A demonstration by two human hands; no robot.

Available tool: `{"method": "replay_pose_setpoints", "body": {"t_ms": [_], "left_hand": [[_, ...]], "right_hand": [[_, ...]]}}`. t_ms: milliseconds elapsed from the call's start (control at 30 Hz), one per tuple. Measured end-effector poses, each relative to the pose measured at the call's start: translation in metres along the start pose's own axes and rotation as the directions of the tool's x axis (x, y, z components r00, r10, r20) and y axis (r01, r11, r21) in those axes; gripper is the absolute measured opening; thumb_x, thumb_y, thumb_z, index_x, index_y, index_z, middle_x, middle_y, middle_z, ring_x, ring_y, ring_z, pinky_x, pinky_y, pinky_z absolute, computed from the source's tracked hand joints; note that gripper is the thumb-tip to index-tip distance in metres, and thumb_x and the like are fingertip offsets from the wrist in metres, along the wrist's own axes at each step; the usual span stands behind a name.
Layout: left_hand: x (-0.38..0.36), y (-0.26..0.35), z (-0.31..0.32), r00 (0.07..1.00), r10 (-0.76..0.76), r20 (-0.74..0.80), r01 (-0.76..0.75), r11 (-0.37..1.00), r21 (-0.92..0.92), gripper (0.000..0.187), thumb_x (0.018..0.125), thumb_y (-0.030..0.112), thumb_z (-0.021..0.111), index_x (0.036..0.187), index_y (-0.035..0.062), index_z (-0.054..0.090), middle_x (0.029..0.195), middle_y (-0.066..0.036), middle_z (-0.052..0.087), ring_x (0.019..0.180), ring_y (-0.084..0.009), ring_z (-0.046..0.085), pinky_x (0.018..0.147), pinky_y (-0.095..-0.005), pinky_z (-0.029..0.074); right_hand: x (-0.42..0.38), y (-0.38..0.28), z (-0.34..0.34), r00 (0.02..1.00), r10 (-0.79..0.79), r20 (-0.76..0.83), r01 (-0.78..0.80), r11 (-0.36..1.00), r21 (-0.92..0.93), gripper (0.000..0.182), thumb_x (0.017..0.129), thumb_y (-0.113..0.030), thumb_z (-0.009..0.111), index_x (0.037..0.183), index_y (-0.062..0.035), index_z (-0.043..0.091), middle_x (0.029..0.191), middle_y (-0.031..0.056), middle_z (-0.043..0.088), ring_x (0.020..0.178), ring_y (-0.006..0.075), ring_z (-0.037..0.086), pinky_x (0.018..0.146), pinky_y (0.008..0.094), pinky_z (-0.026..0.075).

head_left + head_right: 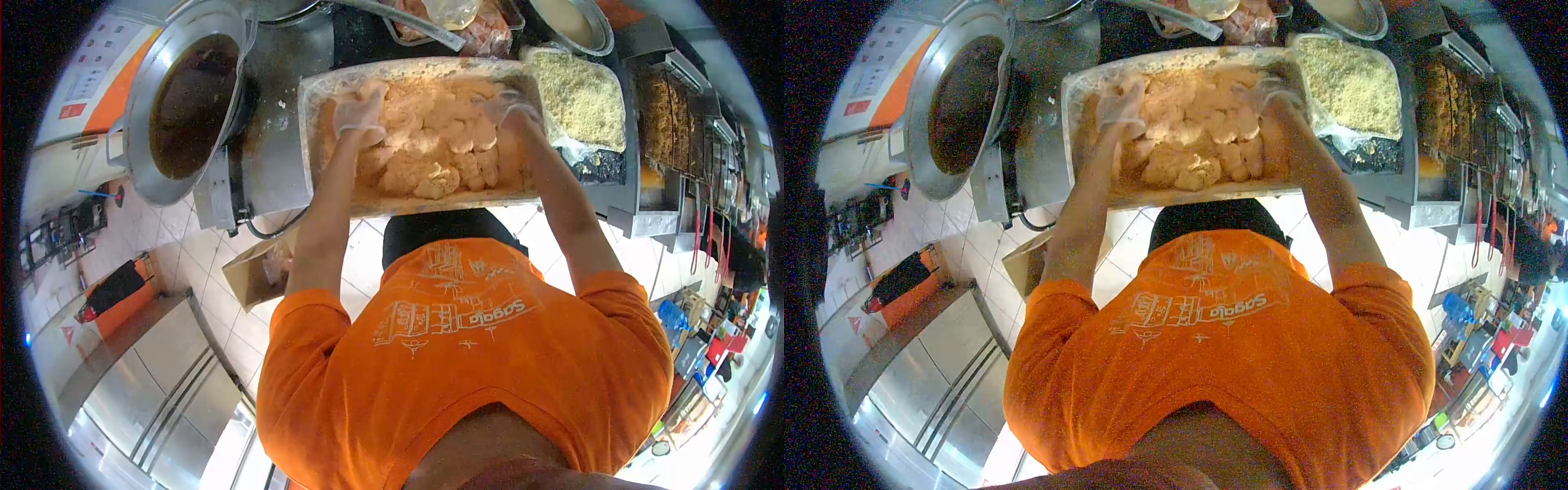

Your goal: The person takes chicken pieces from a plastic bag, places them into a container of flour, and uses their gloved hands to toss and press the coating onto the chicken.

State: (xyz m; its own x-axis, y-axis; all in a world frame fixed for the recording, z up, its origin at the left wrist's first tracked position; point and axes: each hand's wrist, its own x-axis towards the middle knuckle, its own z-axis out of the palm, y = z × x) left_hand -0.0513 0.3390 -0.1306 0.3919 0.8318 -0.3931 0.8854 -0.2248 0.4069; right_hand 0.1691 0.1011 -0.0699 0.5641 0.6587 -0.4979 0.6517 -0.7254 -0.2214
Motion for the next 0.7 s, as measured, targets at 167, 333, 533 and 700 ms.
{"method": "replay_pose_setpoints", "body": {"t_ms": [167,333,533,700], "left_hand": [[0.009,0.017,-0.016,0.833,0.296,0.468,-0.509,0.742,0.436,0.085,0.079,0.059,0.053,0.143,0.0128,0.021,0.139,-0.013,0.04,0.119,-0.0311,0.047,0.105,-0.0401,0.03],[0.026,0.022,0.017,0.763,0.397,0.51,0.119,0.689,-0.715,0.074,0.083,0.054,0.055,0.143,0.0203,0.027,0.151,-0.005,0.018,0.14,-0.0219,0.009,0.112,-0.0446,0.009],[0.036,0.033,0.04,0.665,0.275,0.695,0.208,0.825,-0.526,0.066,0.083,0.053,0.056,0.138,0.0235,0.038,0.149,-0.003,0.024,0.139,-0.0219,0.01,0.11,-0.0525,0.01],[-0.006,0.026,0.018,0.709,0.445,0.547,-0.013,0.784,-0.621,0.059,0.083,0.042,0.06,0.131,0.0119,0.044,0.134,-0.009,0.042,0.126,-0.0232,0.034,0.103,-0.0428,0.028]], "right_hand": [[-0.046,-0.046,-0.064,0.97,0.08,0.229,-0.147,0.944,0.296,0.077,0.08,-0.064,0.051,0.12,0.0017,0.05,0.123,0.0224,0.051,0.113,0.0313,0.049,0.093,0.045,0.038],[0.01,-0.033,-0.029,0.984,0.073,0.161,-0.147,0.842,0.519,0.071,0.076,-0.067,0.055,0.096,0.0014,0.062,0.1,0.017,0.06,0.096,0.0285,0.054,0.085,0.046,0.038],[0.019,-0.048,-0.014,0.933,-0.303,0.194,0.063,0.669,0.741,0.057,0.077,-0.049,0.065,0.117,-0.0094,0.06,0.116,0.0118,0.06,0.104,0.0257,0.056,0.09,0.0384,0.043],[0.03,-0.051,-0.003,0.901,-0.431,0.055,0.326,0.754,0.57,0.06,0.077,-0.051,0.062,0.12,-0.0095,0.055,0.119,0.0128,0.057,0.106,0.0262,0.054,0.093,0.0379,0.041]]}}
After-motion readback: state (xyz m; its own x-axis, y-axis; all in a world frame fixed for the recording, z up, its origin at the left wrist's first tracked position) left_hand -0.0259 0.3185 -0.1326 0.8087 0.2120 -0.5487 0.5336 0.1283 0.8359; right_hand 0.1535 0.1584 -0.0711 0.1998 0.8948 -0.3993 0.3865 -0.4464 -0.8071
